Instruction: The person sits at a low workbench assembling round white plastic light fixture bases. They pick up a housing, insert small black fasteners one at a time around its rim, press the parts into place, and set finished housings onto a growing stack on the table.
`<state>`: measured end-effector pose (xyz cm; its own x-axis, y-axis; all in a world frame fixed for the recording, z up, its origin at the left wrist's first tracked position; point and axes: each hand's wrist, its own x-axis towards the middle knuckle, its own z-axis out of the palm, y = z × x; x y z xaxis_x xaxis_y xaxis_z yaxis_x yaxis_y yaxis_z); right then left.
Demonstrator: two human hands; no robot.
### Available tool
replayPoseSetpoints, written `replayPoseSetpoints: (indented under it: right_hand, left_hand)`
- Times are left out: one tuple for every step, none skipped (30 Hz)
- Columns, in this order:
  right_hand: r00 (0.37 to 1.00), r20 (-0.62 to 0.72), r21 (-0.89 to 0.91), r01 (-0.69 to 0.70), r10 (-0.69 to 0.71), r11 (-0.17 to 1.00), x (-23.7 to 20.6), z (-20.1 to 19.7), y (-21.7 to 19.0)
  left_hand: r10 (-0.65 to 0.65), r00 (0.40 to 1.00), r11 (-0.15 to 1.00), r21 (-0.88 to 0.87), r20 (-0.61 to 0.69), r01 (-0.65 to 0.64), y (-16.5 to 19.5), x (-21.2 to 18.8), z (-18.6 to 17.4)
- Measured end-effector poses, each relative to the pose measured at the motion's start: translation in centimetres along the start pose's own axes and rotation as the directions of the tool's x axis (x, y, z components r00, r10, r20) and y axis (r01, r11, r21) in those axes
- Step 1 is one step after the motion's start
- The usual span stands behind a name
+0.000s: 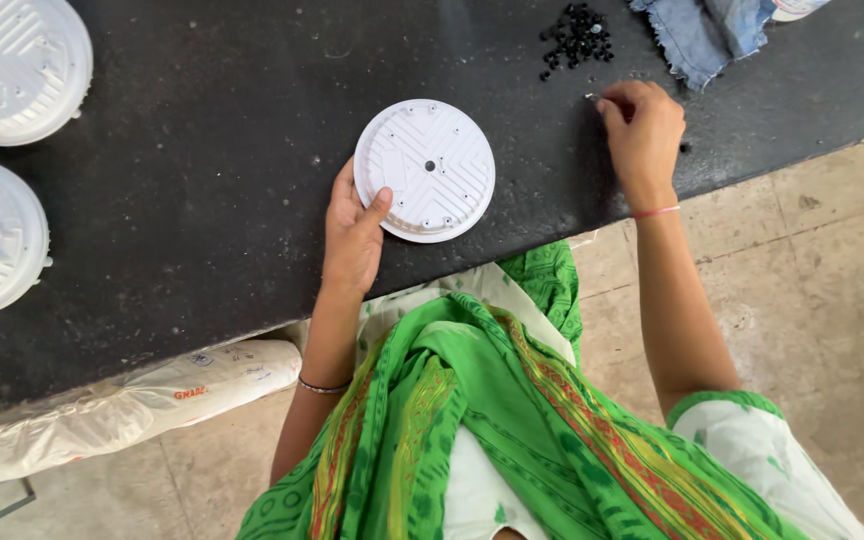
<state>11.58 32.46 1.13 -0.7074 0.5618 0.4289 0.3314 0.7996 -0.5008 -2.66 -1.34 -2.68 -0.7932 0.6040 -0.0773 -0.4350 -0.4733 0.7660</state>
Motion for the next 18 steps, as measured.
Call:
replayPoseSetpoints:
  right_hand:
    - [1.0,0.002,-0.001,-0.007,0.007,1.0,-0.1,0.1,0.8]
    - [1.0,0.006,-0.001,-0.011,0.011,1.0,0.0,0.4,1.3]
    - [1.0,0.013,0.002,-0.013,0.013,1.0,0.0,0.7,1.6]
    - [1.0,0.012,-0.008,-0.014,0.014,1.0,0.1,0.9,1.8]
    - [1.0,0.012,-0.016,-0.013,0.013,1.0,0.2,1.2,1.9]
    - [1.0,0.013,-0.022,-0.01,0.01,1.0,0.5,1.5,1.9]
    - [1.0,0.009,-0.068,0.012,-0.011,0.998,0.6,1.8,2.0]
    - [0.999,0.007,-0.114,0.034,-0.034,0.993,0.7,2.0,2.0]
    - [0.998,0.007,-0.158,0.061,-0.06,0.986,0.8,2.1,2.2]
    - [0.997,0.017,-0.177,0.082,-0.08,0.981,0.8,2.1,2.3]
    - [0.994,0.027,-0.189,0.106,-0.102,0.976,0.8,2.1,2.4]
    - [0.991,0.035,-0.201,0.131,-0.126,0.971,0.9,2.2,2.5]
    - [0.988,0.047,-0.23,0.151,-0.144,0.961,0.9,2.2,2.6]
    - [0.985,0.058,-0.262,0.171,-0.161,0.95,0.9,2.2,2.8]
    - [0.982,0.067,-0.296,0.189,-0.177,0.936,1.0,2.1,2.9]
    - [0.981,0.085,-0.288,0.19,-0.173,0.938,1.0,2.1,3.1]
    - [0.981,0.1,-0.284,0.189,-0.167,0.94,1.1,2.0,3.3]
    - [0.981,0.115,-0.282,0.186,-0.159,0.941,1.3,2.1,3.5]
  left_hand:
    - [0.004,1.0,1.0,0.002,0.003,-0.004,-0.1,0.0,0.1]
    - [0.007,1.0,1.0,-0.002,0.005,-0.007,-0.2,0.1,0.2]
    - [0.012,1.0,1.0,-0.004,0.003,-0.012,-0.3,0.0,0.3]
    - [0.018,1.0,1.0,-0.006,-0.003,-0.018,-0.3,0.0,0.2]
    - [0.027,1.0,1.0,-0.003,0.002,-0.027,-0.4,-0.1,0.1]
    - [0.038,0.999,0.999,0.0,0.004,-0.038,-0.6,-0.1,0.1]
    - [0.05,0.999,0.999,0.003,0.006,-0.05,-0.8,-0.2,0.0]
    - [0.053,0.999,0.998,0.019,-0.004,-0.053,-1.0,-0.1,0.0]
    - [0.058,0.998,0.998,0.034,-0.018,-0.057,-1.2,0.1,0.0]
    - [0.066,0.997,0.997,0.051,-0.038,-0.064,-1.3,0.2,-0.1]
    - [0.062,0.997,0.997,0.049,-0.043,-0.06,-1.4,0.2,-0.3]
    - [0.06,0.997,0.997,0.046,-0.049,-0.058,-1.6,0.4,-0.3]
    - [0.056,0.997,0.998,0.042,-0.054,-0.054,-1.7,0.5,-0.3]
    - [0.061,0.997,0.997,0.054,-0.055,-0.058,-1.7,0.5,-0.4]
    - [0.064,0.997,0.996,0.064,-0.053,-0.061,-1.8,0.5,-0.4]
    - [0.065,0.997,0.996,0.072,-0.048,-0.061,-1.8,0.5,-0.5]
    - [0.062,0.997,0.997,0.054,-0.049,-0.059,-1.8,0.5,-0.5]
    - [0.058,0.997,0.998,0.034,-0.046,-0.056,-1.8,0.6,-0.5]
